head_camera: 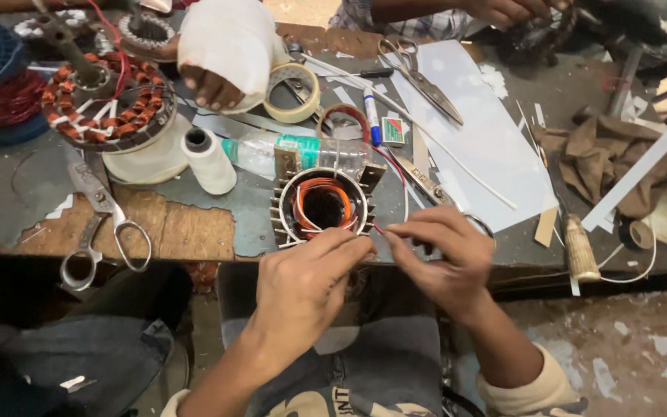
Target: The person strips insulation from red wires using pliers, then cuts and strips white plastic tubing. They insert the prepared wires into the tubing and place the assembly into a motor stator on the workbench.
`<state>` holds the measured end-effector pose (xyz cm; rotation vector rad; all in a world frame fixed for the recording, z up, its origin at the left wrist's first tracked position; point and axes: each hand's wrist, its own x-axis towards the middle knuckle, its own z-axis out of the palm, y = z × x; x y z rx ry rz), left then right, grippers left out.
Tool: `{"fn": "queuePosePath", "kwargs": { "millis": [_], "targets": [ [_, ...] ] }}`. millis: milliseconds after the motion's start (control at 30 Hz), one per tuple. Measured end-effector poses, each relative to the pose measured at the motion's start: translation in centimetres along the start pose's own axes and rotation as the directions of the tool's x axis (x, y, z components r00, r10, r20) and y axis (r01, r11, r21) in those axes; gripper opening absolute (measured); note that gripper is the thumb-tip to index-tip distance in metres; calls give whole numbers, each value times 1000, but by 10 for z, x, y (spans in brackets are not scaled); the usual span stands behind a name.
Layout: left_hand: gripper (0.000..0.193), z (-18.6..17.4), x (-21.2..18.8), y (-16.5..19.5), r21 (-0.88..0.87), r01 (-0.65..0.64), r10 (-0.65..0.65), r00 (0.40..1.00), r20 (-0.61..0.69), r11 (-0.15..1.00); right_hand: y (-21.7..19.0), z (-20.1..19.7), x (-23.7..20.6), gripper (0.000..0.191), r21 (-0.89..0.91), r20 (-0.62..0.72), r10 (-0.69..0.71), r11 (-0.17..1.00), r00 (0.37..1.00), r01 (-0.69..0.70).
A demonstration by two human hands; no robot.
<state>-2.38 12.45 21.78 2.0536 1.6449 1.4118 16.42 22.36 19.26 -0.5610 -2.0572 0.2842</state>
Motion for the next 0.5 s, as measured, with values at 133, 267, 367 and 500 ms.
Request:
{"fn": "queuePosePath", "kwargs": {
  "millis": [133, 267, 367, 500],
  "targets": [
    [34, -2, 5, 3, 6, -17, 17, 1000, -10, 1000, -20, 7, -9, 26, 55, 74, -134, 990, 988, 130],
    [29, 3, -1, 4, 20, 14, -14, 1000, 2, 1000, -16, -10, -19, 25, 24, -23, 0, 1000, 1000, 1],
    [28, 3, 3, 6, 42, 5, -5, 1000, -15, 999, -1, 5, -11, 24, 72, -25, 109, 992, 994, -107],
    [26, 5, 4, 5, 40, 7, -6, 999, -38, 999, -10, 16, -31, 27, 72, -53, -46, 996, 998, 50]
  ]
}}
